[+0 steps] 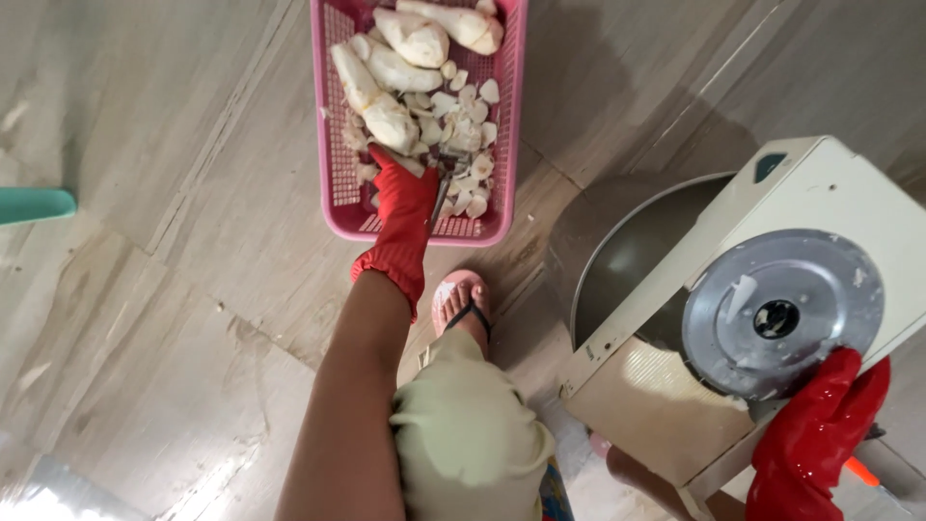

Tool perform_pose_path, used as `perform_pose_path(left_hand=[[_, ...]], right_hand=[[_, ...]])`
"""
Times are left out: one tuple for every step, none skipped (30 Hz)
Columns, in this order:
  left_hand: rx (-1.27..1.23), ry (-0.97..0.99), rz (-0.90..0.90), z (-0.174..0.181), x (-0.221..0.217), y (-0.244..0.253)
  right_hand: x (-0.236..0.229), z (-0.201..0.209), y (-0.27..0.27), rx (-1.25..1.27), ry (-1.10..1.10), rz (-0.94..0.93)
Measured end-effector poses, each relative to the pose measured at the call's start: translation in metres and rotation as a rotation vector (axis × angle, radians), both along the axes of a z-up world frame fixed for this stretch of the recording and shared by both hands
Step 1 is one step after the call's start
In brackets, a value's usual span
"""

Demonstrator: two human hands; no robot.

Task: Slicing peeled cassava roots using a mechanical slicer while wearing protective gloves.

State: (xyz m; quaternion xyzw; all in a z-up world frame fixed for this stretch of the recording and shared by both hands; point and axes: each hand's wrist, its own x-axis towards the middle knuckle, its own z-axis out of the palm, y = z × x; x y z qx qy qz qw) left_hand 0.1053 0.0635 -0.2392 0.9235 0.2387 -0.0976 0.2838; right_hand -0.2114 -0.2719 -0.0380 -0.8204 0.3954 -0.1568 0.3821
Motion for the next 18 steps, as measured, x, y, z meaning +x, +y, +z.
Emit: perform_pose_path(left_hand=[[-0.004, 0.001, -0.002, 0.003, 0.002, 0.001], [-0.004, 0.066, -0.032, 0.006, 0.003, 0.002], [0.002, 0.131, -0.060, 0.010, 0.003, 0.007], [0.004, 0.134, -0.059, 0.005, 0.003, 0.014], [-0.124, 0.118, 0.012, 0.002, 0.007, 0.020], [-0.252, 0.101, 0.083, -0.001, 0.011, 0.027], [-0.251, 0.100, 0.080, -0.009, 0.012, 0.032], [-0.444, 0.083, 0.182, -0.017, 0.013, 0.037], [-0.631, 0.062, 0.292, -0.024, 0.013, 0.047], [-0.626, 0.060, 0.296, -0.026, 0.011, 0.054], [-0.815, 0.029, 0.402, -0.026, 0.012, 0.062], [-1.004, -0.004, 0.507, -0.026, 0.013, 0.070], [-0.999, -0.013, 0.510, -0.006, 0.006, 0.068], [-1.284, 0.015, 0.643, 0.014, -0.001, 0.066], [-1.575, 0.045, 0.764, 0.033, -0.006, 0.061], [-1.577, 0.037, 0.757, 0.035, -0.009, 0.062], [-1.666, 0.008, 0.704, 0.037, -0.011, 0.060], [-1.753, -0.022, 0.648, 0.039, -0.014, 0.059]], right_hand=[[0.003, 0.004, 0.002, -0.004, 0.001, -0.002], [0.006, 0.008, 0.004, 0.002, -0.005, 0.005], [0.009, 0.011, 0.008, 0.013, -0.009, 0.016], [0.007, 0.013, 0.009, 0.014, -0.006, 0.016], [0.008, 0.014, 0.009, 0.016, 0.012, 0.017], [0.009, 0.015, 0.009, 0.018, 0.030, 0.019], [0.010, 0.015, 0.009, 0.018, 0.029, 0.016], [0.010, 0.015, 0.008, 0.019, 0.043, -0.010], [0.011, 0.014, 0.009, 0.025, 0.057, -0.029], [0.005, 0.012, 0.006, 0.030, 0.057, -0.025], [0.002, 0.008, 0.003, 0.028, -0.006, 0.020], [-0.002, 0.005, 0.000, 0.026, -0.069, 0.064], [-0.003, 0.002, -0.001, 0.032, -0.074, 0.071], [-0.004, 0.000, -0.001, 0.005, -0.068, 0.069], [-0.005, -0.002, -0.003, -0.026, -0.068, 0.062], [-0.002, 0.005, 0.004, -0.024, -0.077, 0.063], [0.002, 0.014, 0.009, 0.017, -0.092, 0.052], [0.004, 0.022, 0.015, 0.059, -0.107, 0.043]])
